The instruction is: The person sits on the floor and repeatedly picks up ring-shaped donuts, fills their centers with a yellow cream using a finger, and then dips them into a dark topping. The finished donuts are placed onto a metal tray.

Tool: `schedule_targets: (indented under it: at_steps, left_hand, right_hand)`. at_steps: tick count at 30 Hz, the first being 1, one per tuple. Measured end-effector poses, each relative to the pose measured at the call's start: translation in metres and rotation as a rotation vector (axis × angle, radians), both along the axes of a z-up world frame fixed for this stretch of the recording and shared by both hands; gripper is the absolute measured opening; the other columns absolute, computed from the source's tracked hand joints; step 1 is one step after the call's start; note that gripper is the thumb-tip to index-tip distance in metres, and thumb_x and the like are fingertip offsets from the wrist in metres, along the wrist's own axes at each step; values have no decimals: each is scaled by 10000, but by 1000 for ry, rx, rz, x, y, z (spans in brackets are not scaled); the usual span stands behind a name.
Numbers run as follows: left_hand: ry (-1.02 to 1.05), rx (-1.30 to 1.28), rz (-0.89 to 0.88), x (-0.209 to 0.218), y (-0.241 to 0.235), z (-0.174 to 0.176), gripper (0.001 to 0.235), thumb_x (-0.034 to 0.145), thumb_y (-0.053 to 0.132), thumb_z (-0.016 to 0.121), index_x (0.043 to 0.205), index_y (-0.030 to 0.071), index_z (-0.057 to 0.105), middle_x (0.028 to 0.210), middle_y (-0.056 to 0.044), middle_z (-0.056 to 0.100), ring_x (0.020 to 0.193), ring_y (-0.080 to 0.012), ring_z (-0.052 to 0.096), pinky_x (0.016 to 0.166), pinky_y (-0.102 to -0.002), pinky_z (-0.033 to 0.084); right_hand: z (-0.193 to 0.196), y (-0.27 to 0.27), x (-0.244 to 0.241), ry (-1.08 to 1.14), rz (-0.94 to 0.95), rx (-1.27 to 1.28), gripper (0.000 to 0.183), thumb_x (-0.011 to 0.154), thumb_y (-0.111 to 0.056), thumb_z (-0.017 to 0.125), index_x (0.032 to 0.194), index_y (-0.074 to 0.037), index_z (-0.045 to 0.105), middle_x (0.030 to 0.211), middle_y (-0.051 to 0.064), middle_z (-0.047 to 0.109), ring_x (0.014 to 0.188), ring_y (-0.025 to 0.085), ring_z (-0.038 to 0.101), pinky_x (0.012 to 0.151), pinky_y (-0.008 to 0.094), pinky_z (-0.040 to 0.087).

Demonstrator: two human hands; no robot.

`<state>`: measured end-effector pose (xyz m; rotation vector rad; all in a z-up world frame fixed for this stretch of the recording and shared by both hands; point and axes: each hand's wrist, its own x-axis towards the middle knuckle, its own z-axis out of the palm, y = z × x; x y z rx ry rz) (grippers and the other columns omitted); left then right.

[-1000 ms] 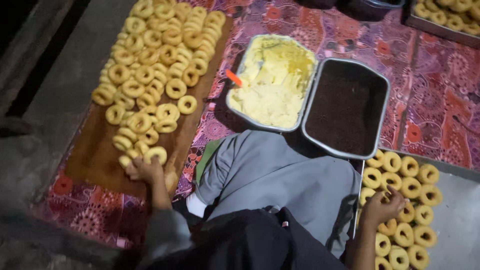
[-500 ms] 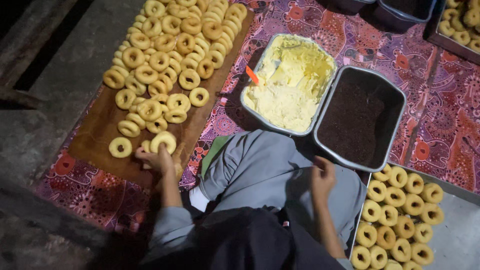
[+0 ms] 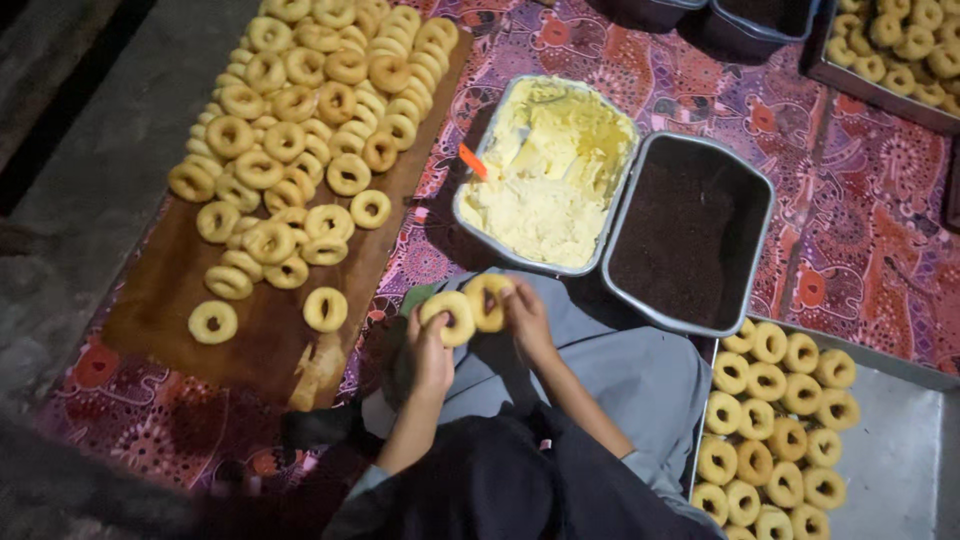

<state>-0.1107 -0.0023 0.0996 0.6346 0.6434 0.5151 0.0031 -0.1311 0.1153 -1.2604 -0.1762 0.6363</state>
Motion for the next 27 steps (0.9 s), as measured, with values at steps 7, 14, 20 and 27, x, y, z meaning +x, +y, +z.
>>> schedule_targets:
  at_steps: [7, 14, 20, 27]
  left_hand:
    - [-60, -233, 8, 48, -7, -54, 306, 1061, 338, 512, 1199, 71, 568, 1171, -82, 609, 1107, -200, 612, 1011, -412, 493]
    - [-3, -431, -122, 88, 3, -68, 508, 1058, 495, 420, 1174, 48, 634, 1153, -95, 655, 1087, -224, 644, 1003, -419, 527]
    - [-112, -381, -175, 108, -2, -88, 426, 1051, 412, 423, 1239, 90, 629, 1176, -76, 671, 1062, -226, 640, 889, -416, 518]
    - [-13, -470, -133, 116, -1, -85, 501, 979, 455, 418, 1199, 68, 647, 1133, -82, 701, 1024, -239, 675, 849, -425, 527]
  right_hand:
    - [41, -15, 19, -865, 231, -420, 379, 787, -167, 859, 1113, -60, 698, 1152, 141, 637, 1088, 326, 582, 946, 433, 497]
    - [82, -3, 124, -1083, 147, -798, 234, 746, -150, 860, 962, -121, 774, 954, 55, 763, 891, 275, 670, 976, 431, 453]
    - [78, -5, 101, -1146, 395, -419, 300, 767, -123, 835, 1054, -81, 760, 997, 67, 741, 1003, 285, 652, 987, 423, 478]
    - [86, -9, 124, -1235, 230, -552, 319, 731, -179, 870, 1022, -89, 775, 952, 94, 735, 955, 288, 628, 919, 451, 466]
